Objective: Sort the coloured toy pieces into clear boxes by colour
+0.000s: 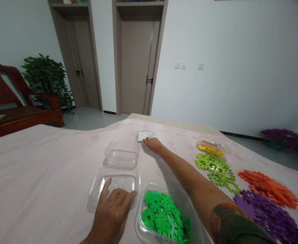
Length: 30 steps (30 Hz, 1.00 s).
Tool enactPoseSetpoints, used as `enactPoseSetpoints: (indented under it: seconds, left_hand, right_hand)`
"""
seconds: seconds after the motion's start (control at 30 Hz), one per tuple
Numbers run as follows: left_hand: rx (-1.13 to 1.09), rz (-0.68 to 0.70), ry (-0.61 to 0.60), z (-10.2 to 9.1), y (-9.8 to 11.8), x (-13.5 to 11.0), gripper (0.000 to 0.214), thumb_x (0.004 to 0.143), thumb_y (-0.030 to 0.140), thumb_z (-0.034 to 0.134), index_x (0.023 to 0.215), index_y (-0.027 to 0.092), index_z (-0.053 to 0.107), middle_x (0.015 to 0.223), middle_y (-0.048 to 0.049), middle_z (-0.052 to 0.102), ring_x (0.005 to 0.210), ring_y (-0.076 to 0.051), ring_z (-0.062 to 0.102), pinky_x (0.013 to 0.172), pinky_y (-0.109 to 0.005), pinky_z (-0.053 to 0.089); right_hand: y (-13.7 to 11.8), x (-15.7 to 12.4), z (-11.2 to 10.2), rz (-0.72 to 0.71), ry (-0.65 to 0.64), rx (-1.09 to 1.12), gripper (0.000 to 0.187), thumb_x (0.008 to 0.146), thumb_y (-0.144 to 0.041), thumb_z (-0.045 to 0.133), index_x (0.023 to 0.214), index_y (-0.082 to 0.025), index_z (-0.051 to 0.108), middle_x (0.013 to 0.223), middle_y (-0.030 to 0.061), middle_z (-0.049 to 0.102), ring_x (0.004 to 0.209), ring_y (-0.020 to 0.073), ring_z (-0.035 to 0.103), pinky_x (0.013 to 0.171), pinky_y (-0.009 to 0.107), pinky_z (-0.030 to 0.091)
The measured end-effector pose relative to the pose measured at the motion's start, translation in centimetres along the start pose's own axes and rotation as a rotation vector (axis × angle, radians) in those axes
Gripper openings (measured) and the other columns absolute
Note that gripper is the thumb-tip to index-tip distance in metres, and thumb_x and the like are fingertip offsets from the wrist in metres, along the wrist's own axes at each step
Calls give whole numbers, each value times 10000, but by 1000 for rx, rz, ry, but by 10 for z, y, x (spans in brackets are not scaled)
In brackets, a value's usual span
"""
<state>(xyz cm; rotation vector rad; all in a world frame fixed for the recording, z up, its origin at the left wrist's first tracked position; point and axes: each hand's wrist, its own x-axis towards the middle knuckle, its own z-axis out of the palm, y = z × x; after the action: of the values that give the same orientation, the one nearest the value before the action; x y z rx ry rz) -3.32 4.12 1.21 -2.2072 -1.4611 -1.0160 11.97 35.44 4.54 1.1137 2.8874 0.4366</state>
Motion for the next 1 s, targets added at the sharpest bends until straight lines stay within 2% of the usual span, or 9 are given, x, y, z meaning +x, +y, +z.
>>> enactPoseSetpoints:
  seconds: [0.17, 0.33, 0.5, 0.6, 0.67, 0.73, 0.83, 0.9, 1.0]
  left_hand:
    - [12, -51, -3, -6, 1, 3, 373, 873, 84, 506, 1166, 269, 642, 921, -16, 733, 915, -216, 654, 1195, -588, 134]
    - [72, -21, -54, -7, -2, 2, 420, 860, 78, 540, 1229, 261, 621, 1037, -37, 742, 1005, -244, 647, 1181, -635, 141]
    - [67, 17, 15, -12, -5, 2, 520, 848, 91, 574, 1334, 276, 572, 1285, -76, 668, 1255, -310, 544, 1160, -659, 201]
    - [-127, 119, 53, -15, -1, -5, 553, 874, 60, 537, 1374, 295, 540, 1323, -83, 635, 1312, -266, 510, 1135, -526, 362]
    - [-287, 148, 21, -16, 8, -10, 580, 903, 36, 481, 1420, 298, 498, 1347, -91, 614, 1314, -224, 515, 1094, -423, 439]
    - [-404, 69, -38, -14, 21, -14, 565, 941, 61, 444, 1457, 290, 460, 1408, -101, 570, 1338, -207, 498, 1104, -399, 441]
    - [-532, -168, -134, -10, 41, -10, 485, 997, 184, 417, 1472, 279, 449, 1508, -92, 488, 1399, -204, 439, 1172, -429, 368]
    - [-619, -338, -178, -6, 52, -3, 462, 1017, 281, 388, 1474, 260, 452, 1535, -88, 463, 1420, -205, 418, 1192, -442, 336]
    - [-725, -526, -203, 0, 59, 13, 508, 1013, 407, 369, 1470, 206, 463, 1550, -107, 443, 1440, -219, 391, 1209, -455, 295]
  right_hand:
    - [1, -49, -11, -17, -3, -4, 326, 974, -104, 378, 1228, -151, 576, 1157, 172, 651, 957, 246, 659, 783, 319, 449]
    - [5, -117, -29, 90, 86, 103, 305, 1034, -264, 376, 1199, -198, 624, 1181, 123, 677, 962, 227, 657, 792, 294, 428]
    - [6, -166, -60, 337, 366, 329, 314, 1013, -389, 449, 1046, -220, 711, 1076, 85, 728, 954, 208, 645, 854, 292, 424]
    - [-1, -191, -80, 513, 631, 549, 275, 944, -396, 542, 923, -190, 723, 960, 90, 731, 902, 206, 636, 850, 310, 458]
    - [-10, -210, -92, 634, 770, 806, 272, 898, -395, 571, 997, -177, 700, 869, 61, 710, 763, 179, 627, 737, 302, 502]
    - [-24, -231, -99, 732, 815, 1123, 415, 848, -396, 601, 1194, -167, 616, 775, 5, 659, 590, 141, 586, 556, 266, 496]
    - [-49, -266, -101, 829, 721, 1534, 741, 755, -367, 663, 1417, -162, 402, 725, -59, 580, 459, 109, 542, 397, 224, 446]
    - [-65, -288, -97, 886, 626, 1694, 836, 707, -323, 679, 1453, -156, 340, 743, -62, 568, 456, 107, 557, 375, 217, 451]
    - [-87, -314, -89, 957, 504, 1763, 842, 688, -284, 654, 1454, -156, 329, 735, -64, 561, 444, 111, 565, 371, 220, 460]
